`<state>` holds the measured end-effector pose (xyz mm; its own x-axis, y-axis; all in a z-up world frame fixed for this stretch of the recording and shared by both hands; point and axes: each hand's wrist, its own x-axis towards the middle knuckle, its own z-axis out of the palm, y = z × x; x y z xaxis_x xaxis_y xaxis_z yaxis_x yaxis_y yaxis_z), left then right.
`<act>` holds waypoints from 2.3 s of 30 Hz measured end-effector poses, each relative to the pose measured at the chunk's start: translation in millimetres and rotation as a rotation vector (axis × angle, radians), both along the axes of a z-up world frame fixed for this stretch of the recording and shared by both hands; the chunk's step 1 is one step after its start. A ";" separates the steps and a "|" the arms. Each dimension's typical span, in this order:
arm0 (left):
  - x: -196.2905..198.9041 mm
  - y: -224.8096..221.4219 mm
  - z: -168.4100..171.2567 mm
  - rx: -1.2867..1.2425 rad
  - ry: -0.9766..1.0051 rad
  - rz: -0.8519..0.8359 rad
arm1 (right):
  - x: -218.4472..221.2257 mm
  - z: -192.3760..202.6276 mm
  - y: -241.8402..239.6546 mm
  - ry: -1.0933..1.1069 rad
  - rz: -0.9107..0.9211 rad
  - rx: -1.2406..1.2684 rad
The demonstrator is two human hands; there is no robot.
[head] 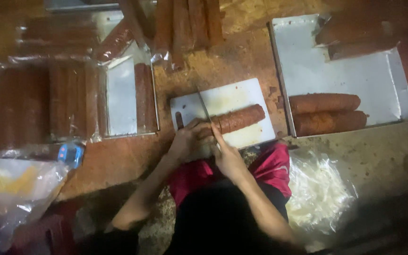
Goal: Cutting long cylindrical food rolls into smaller pieces and arranging them in a tray
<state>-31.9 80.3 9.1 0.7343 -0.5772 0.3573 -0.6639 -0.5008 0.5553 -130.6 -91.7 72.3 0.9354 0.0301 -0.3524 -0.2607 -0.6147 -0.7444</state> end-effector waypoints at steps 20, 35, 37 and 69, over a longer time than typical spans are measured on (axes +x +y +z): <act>-11.2 19.3 -29.2 -0.315 0.133 -0.036 | -97.2 79.8 -20.7 0.216 0.041 -0.167; -11.2 7.2 -36.4 -0.277 0.159 0.164 | -30.0 23.1 11.8 0.064 0.071 0.103; -9.8 7.4 -36.7 -0.317 0.100 0.180 | -67.9 38.1 4.4 0.159 0.062 0.025; 13.7 -191.5 11.2 -0.329 -0.134 -0.042 | 118.8 29.4 -248.9 -0.134 0.025 -0.714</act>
<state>-18.2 -111.1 20.3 0.6465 -0.4440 0.6204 -0.7578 -0.2801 0.5893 -11.8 -340.6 101.7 0.9739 -0.1429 -0.1763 -0.1752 -0.9672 -0.1841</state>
